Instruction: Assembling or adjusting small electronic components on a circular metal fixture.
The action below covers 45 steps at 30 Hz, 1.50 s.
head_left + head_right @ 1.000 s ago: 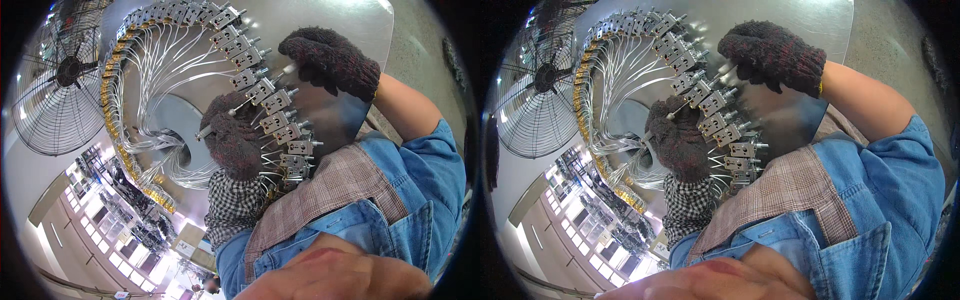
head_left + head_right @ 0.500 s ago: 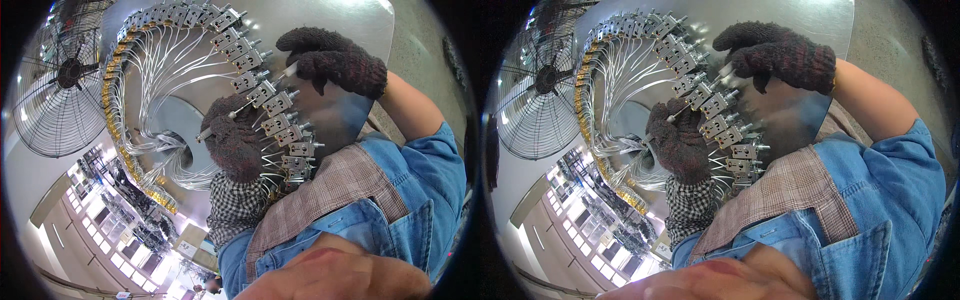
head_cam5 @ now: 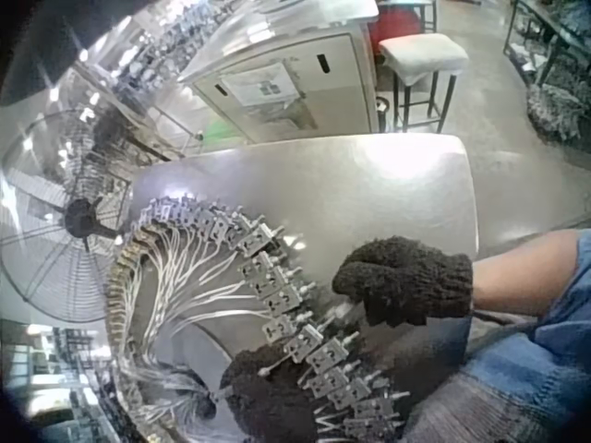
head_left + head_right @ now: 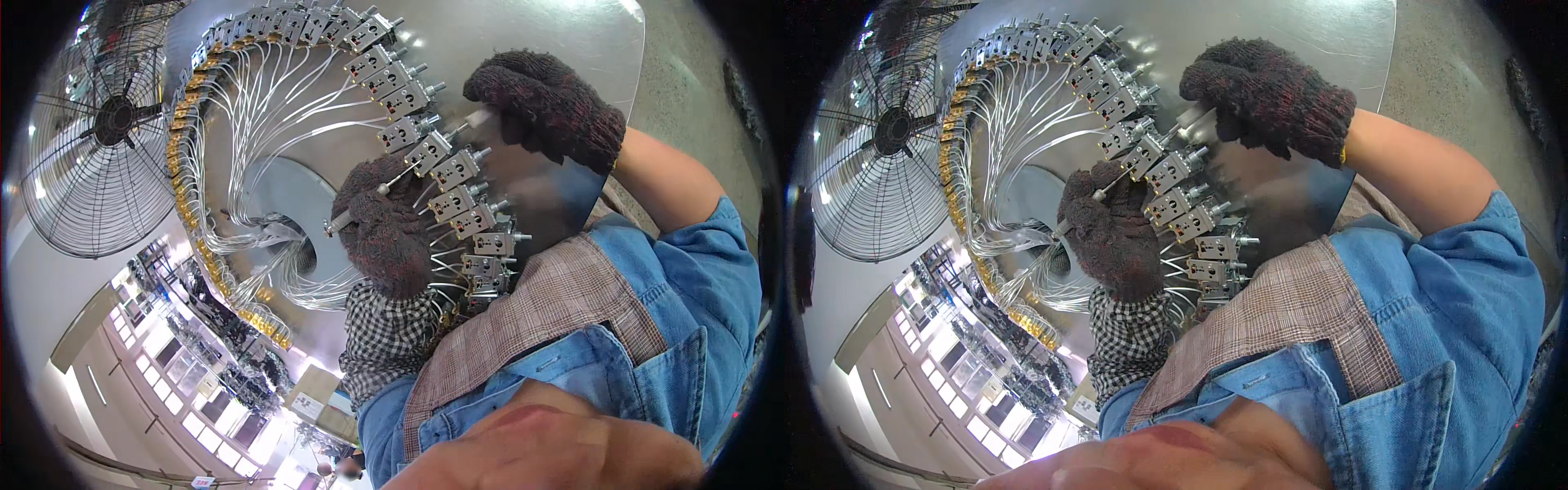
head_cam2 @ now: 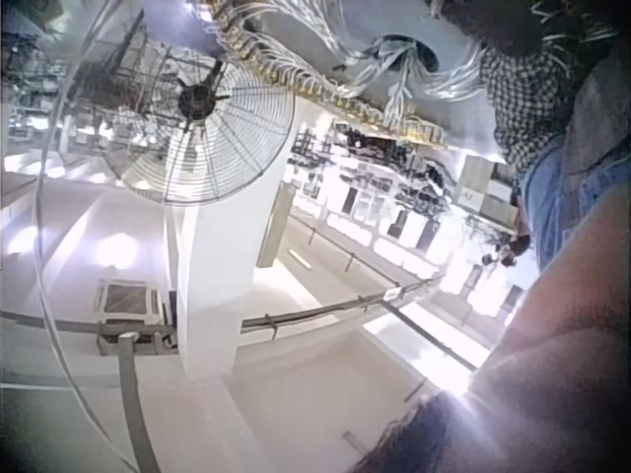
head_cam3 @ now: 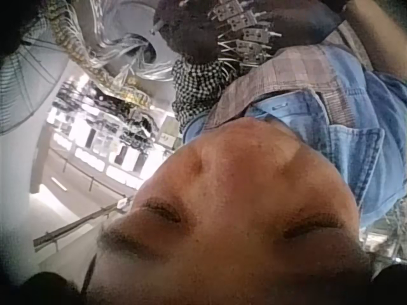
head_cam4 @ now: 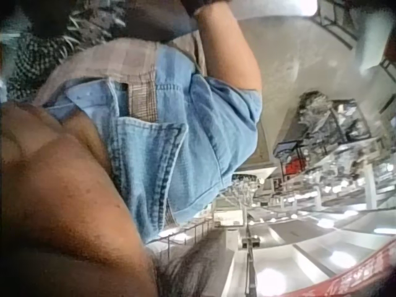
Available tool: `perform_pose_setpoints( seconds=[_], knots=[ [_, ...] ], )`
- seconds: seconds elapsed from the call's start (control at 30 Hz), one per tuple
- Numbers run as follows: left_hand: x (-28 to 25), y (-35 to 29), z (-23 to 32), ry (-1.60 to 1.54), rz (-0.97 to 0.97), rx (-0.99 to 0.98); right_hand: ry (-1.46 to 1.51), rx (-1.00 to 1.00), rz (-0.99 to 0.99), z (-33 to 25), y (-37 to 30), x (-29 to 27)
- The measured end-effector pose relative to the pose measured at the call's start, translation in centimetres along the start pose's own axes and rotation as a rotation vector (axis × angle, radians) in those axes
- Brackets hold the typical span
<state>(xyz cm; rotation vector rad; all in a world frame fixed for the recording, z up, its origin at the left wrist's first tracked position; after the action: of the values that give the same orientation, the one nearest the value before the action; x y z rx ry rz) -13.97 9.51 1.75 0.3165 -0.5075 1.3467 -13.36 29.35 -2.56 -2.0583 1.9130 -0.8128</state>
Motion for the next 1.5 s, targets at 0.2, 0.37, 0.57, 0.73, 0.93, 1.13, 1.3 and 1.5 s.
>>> perform_pose_setpoints(
  seconds=[0.2, 0.37, 0.57, 0.73, 0.93, 1.13, 1.3, 1.5],
  knots=[
    [0.7, 0.3, 0.1, -0.024, -0.06, -0.012, -0.026, 0.014, 0.035, 0.1, 0.4, -0.1],
    [0.9, 0.3, 0.3, -0.037, -0.051, -0.027, -0.066, 0.011, 0.05, 0.3, 0.4, -0.1],
    [0.8, 0.1, 0.4, 0.032, -0.06, 0.011, -0.017, 0.029, -0.024, 0.4, 0.4, 0.1],
    [0.5, -0.2, 0.3, -0.016, -0.016, 0.002, -0.056, 0.087, -0.04, 0.4, 0.1, 0.1],
    [0.4, -0.1, 0.1, -0.056, -0.054, -0.013, 0.05, -0.007, -0.11, -0.1, 0.2, 0.5],
    [-0.3, -0.1, 0.0, -0.029, -0.019, 0.011, -0.059, 0.091, -0.103, 0.3, -0.1, 0.3],
    [0.1, 0.1, 0.1, 0.031, 0.0, -0.009, 0.114, -0.034, -0.048, 0.1, 0.3, 0.2],
    [0.2, 0.2, 0.1, 0.042, 0.025, 0.008, -0.068, 0.124, -0.042, 0.9, 0.3, 0.0]
  ],
)
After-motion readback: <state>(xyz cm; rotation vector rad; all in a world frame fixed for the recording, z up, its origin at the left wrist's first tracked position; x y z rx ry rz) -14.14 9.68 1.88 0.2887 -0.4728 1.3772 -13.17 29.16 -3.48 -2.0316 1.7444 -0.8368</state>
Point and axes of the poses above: each hand's wrist, its own y-axis towards the middle knuckle, its own x-axis out of the palm, z = x × y, the point moved 10 cm from there along y, towards the middle knuckle, and after that the axes turned 1 degree about -x, right-handed, at the moved point
